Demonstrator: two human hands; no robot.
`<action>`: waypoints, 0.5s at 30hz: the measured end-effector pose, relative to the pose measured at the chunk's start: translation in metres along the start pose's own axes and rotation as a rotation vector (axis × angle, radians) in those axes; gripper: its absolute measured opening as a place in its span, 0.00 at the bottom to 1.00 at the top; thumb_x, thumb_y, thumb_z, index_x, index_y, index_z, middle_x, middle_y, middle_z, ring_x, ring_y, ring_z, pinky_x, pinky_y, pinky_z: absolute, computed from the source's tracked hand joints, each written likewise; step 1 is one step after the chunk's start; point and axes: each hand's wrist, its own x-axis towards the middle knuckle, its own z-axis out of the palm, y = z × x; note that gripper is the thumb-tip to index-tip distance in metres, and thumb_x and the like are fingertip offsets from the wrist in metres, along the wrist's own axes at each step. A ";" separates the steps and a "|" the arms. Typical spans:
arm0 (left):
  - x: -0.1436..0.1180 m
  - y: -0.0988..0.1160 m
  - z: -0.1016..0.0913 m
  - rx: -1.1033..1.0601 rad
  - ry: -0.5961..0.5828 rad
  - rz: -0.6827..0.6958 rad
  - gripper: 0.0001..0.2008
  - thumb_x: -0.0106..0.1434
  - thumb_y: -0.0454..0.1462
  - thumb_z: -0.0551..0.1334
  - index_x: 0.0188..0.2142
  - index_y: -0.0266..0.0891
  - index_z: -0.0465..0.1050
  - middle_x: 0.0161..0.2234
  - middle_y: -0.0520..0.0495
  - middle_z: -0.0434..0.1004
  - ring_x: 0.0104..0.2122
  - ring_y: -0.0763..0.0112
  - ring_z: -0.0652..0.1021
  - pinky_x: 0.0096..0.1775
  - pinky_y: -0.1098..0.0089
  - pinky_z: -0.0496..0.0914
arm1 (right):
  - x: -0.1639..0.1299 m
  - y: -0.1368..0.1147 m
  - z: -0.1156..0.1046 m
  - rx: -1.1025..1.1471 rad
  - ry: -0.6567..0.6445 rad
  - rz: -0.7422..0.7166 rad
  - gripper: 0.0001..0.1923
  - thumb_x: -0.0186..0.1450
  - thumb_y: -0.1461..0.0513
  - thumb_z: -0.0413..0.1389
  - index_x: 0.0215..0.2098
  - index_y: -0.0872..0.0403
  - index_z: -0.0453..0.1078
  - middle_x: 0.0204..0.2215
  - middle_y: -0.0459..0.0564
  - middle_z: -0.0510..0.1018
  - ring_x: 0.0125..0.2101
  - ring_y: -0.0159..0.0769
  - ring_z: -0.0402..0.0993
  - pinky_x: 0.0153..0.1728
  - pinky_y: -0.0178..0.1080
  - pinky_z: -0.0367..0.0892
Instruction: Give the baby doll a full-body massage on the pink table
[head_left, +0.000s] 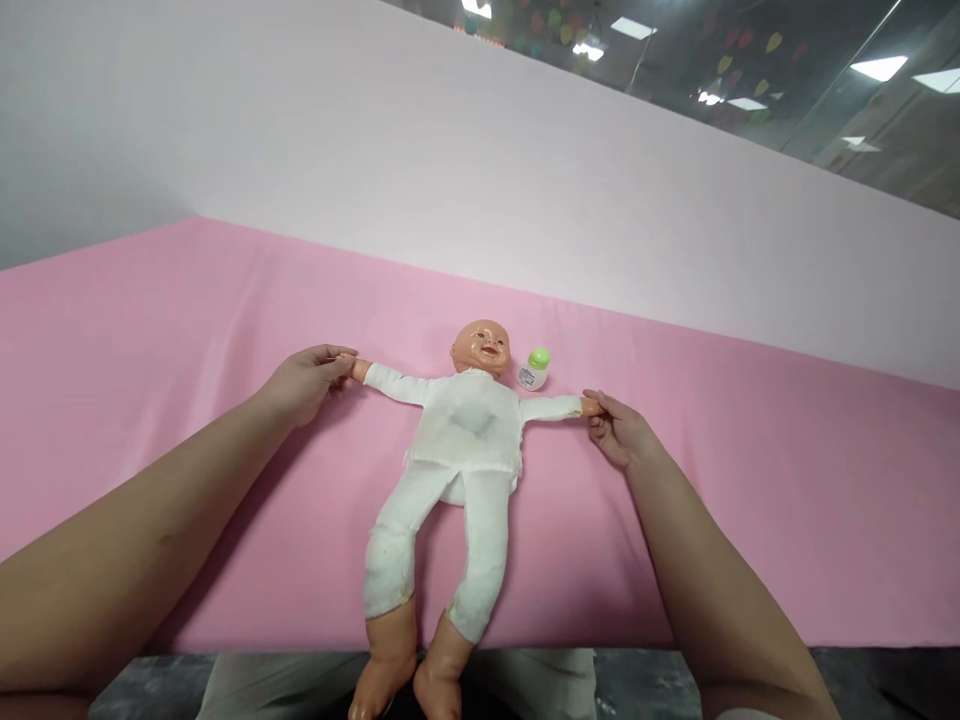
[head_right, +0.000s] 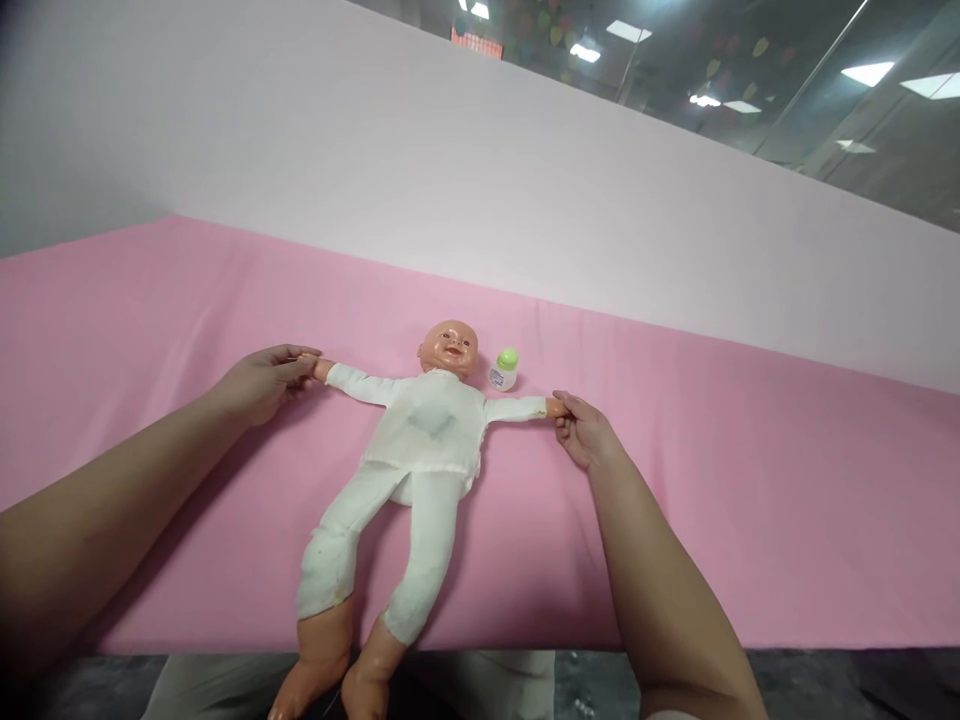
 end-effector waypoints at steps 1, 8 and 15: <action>0.000 0.000 0.000 -0.007 0.003 -0.019 0.22 0.47 0.41 0.77 0.41 0.38 0.79 0.30 0.48 0.78 0.26 0.72 0.74 0.28 0.72 0.69 | 0.000 -0.001 -0.003 -0.025 -0.007 0.011 0.13 0.63 0.62 0.67 0.47 0.52 0.77 0.27 0.44 0.76 0.18 0.25 0.64 0.14 0.27 0.63; -0.002 0.004 -0.001 -0.053 -0.035 -0.060 0.20 0.51 0.34 0.77 0.44 0.37 0.79 0.35 0.45 0.80 0.31 0.69 0.80 0.33 0.70 0.78 | 0.004 -0.001 -0.016 -0.114 -0.110 0.009 0.18 0.55 0.64 0.72 0.43 0.55 0.78 0.29 0.45 0.77 0.21 0.25 0.68 0.18 0.27 0.67; -0.002 0.004 0.000 -0.005 -0.016 -0.061 0.12 0.62 0.30 0.71 0.45 0.33 0.77 0.34 0.45 0.80 0.29 0.71 0.79 0.36 0.67 0.76 | 0.007 0.008 -0.011 -0.159 -0.090 -0.128 0.24 0.49 0.55 0.79 0.38 0.52 0.77 0.25 0.40 0.74 0.20 0.23 0.65 0.17 0.26 0.60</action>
